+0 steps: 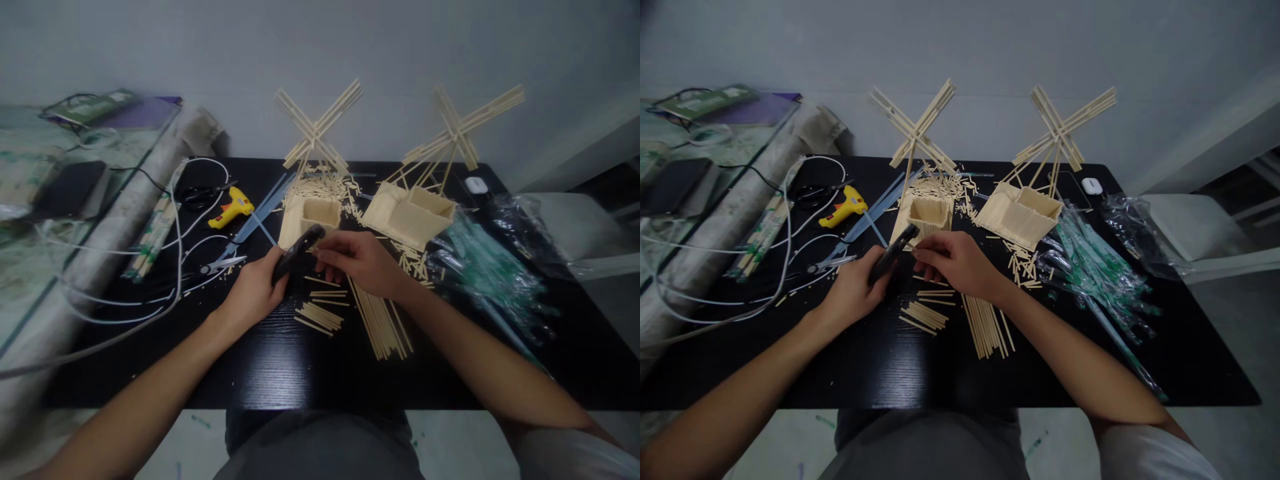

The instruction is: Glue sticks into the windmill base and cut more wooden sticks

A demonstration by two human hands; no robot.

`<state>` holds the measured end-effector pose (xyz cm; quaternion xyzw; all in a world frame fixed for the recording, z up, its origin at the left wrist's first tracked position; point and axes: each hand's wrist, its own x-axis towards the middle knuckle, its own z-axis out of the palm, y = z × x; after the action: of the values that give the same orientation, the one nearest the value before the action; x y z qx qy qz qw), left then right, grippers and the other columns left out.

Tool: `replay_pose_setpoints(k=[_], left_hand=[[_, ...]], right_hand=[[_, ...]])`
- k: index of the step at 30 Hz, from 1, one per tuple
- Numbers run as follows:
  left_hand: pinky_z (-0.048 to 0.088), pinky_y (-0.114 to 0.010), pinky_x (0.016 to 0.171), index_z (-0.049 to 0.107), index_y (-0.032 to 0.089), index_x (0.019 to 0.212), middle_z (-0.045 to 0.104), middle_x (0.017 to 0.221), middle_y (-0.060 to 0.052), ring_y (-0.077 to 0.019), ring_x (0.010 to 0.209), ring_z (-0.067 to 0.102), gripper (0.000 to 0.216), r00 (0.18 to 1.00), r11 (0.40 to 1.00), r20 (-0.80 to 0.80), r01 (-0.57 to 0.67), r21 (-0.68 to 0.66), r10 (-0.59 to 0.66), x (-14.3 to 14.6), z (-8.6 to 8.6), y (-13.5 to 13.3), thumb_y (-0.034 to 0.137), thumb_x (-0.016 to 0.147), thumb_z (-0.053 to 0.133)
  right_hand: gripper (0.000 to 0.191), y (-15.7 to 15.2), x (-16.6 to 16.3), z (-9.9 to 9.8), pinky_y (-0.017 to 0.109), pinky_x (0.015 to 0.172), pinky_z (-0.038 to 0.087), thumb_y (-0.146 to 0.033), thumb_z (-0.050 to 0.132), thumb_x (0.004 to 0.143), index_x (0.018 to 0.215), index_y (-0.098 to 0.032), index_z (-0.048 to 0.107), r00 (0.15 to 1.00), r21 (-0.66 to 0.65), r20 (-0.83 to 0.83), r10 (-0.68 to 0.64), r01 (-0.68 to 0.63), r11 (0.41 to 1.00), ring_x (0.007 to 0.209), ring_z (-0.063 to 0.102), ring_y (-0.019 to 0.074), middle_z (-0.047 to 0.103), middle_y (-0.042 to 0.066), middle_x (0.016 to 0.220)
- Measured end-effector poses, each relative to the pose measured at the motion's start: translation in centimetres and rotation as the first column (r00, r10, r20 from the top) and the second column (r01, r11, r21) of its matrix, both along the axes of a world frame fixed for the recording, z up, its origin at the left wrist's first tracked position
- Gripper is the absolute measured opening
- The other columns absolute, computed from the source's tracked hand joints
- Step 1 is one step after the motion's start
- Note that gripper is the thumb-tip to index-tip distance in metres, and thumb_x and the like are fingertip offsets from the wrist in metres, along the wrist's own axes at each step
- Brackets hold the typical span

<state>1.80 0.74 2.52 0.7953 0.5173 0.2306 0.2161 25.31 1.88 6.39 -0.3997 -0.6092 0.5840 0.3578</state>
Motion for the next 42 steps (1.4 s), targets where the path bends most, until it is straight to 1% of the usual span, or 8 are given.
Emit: replay_pose_setpoints(k=[8, 12, 15, 18, 21, 32, 37, 42], left_hand=[[0.039, -0.026, 0.058, 0.057, 0.021, 0.102, 0.058, 0.067, 0.003, -0.0148, 0.053, 0.053, 0.013, 1.000, 0.999, 0.010, -0.022, -0.042, 0.022, 0.29, 0.17, 0.03, 0.025, 0.090, 0.053], [0.040, -0.026, 0.060, 0.059, 0.020, 0.097, 0.057, 0.066, 0.004, -0.0133, 0.055, 0.052, 0.014, 0.996, 0.995, 0.088, -0.027, -0.098, 0.035, 0.43, 0.30, 0.16, 0.033, 0.094, 0.053], [0.041, -0.025, 0.060, 0.060, 0.020, 0.090, 0.056, 0.068, 0.004, -0.0120, 0.059, 0.051, 0.026, 0.969, 0.974, 0.237, -0.019, -0.226, 0.074, 0.36, -0.01, 0.37, 0.045, 0.095, 0.056], [0.037, -0.024, 0.051, 0.057, 0.020, 0.086, 0.048, 0.060, 0.006, -0.0099, 0.050, 0.044, 0.034, 0.902, 0.899, 0.409, 0.057, -0.434, 0.141, 0.29, -0.40, 0.54, 0.053, 0.092, 0.061], [0.035, -0.023, 0.046, 0.055, 0.020, 0.084, 0.046, 0.057, 0.007, -0.0090, 0.046, 0.041, 0.037, 0.866, 0.850, 0.467, 0.103, -0.516, 0.179, 0.35, -0.47, 0.51, 0.056, 0.090, 0.065], [0.039, -0.025, 0.058, 0.059, 0.019, 0.088, 0.052, 0.066, 0.006, -0.0113, 0.058, 0.046, 0.032, 0.930, 0.945, 0.346, -0.005, -0.326, 0.124, 0.27, -0.21, 0.40, 0.051, 0.095, 0.059], [0.042, -0.025, 0.067, 0.061, 0.020, 0.095, 0.059, 0.077, 0.004, -0.0128, 0.069, 0.053, 0.026, 0.974, 0.986, 0.223, -0.002, -0.165, 0.039, 0.40, 0.39, 0.20, 0.045, 0.097, 0.056], [0.045, -0.027, 0.068, 0.059, 0.020, 0.100, 0.064, 0.079, 0.003, -0.0145, 0.068, 0.058, 0.019, 0.993, 0.999, 0.108, -0.042, -0.016, 0.044, 0.30, 0.45, -0.11, 0.038, 0.097, 0.054]], right_hand=[[0.018, 0.00, 0.10, -0.03, 0.020, 0.054, 0.054, -0.031, 0.069, 0.093, 0.097, -0.013, 0.070, 1.000, -0.004, 0.011, 0.002, -0.002, 1.000, 0.060, 0.065, 0.0084, 0.071, 0.001, 0.078], [0.018, 0.03, 0.10, -0.01, 0.020, 0.055, 0.054, -0.032, 0.067, 0.095, 0.096, -0.014, 0.069, 1.000, -0.004, 0.015, 0.021, -0.021, 1.000, 0.061, 0.065, 0.0082, 0.071, 0.001, 0.080], [0.020, 0.00, 0.13, 0.05, 0.020, 0.054, 0.054, -0.033, 0.065, 0.097, 0.094, -0.014, 0.069, 0.999, 0.000, 0.001, 0.038, -0.038, 0.999, 0.062, 0.066, 0.0086, 0.072, 0.002, 0.082], [0.021, -0.02, 0.21, 0.07, 0.020, 0.053, 0.054, -0.033, 0.062, 0.099, 0.098, -0.014, 0.069, 0.999, -0.011, -0.012, 0.049, -0.049, 0.999, 0.062, 0.066, 0.0089, 0.073, 0.004, 0.084], [0.021, -0.05, 0.24, 0.11, 0.020, 0.053, 0.054, -0.033, 0.059, 0.101, 0.100, -0.014, 0.069, 0.998, -0.027, -0.025, 0.054, -0.054, 0.998, 0.062, 0.066, 0.0085, 0.074, 0.004, 0.084], [0.021, -0.06, 0.08, 0.06, 0.019, 0.049, 0.051, -0.030, 0.062, 0.098, 0.113, -0.016, 0.062, 0.998, -0.001, -0.049, 0.026, -0.027, 1.000, 0.058, 0.064, 0.0095, 0.072, 0.001, 0.078], [0.026, -0.19, 0.05, 0.23, 0.019, 0.049, 0.050, -0.031, 0.065, 0.096, 0.116, -0.015, 0.063, 0.999, -0.011, -0.047, 0.011, -0.012, 1.000, 0.058, 0.065, 0.0098, 0.071, 0.000, 0.078], [0.025, -0.28, -0.10, 0.32, 0.018, 0.045, 0.047, -0.032, 0.067, 0.096, 0.114, -0.014, 0.065, 0.998, -0.027, -0.060, -0.005, 0.003, 1.000, 0.056, 0.065, 0.0091, 0.071, 0.001, 0.078]])
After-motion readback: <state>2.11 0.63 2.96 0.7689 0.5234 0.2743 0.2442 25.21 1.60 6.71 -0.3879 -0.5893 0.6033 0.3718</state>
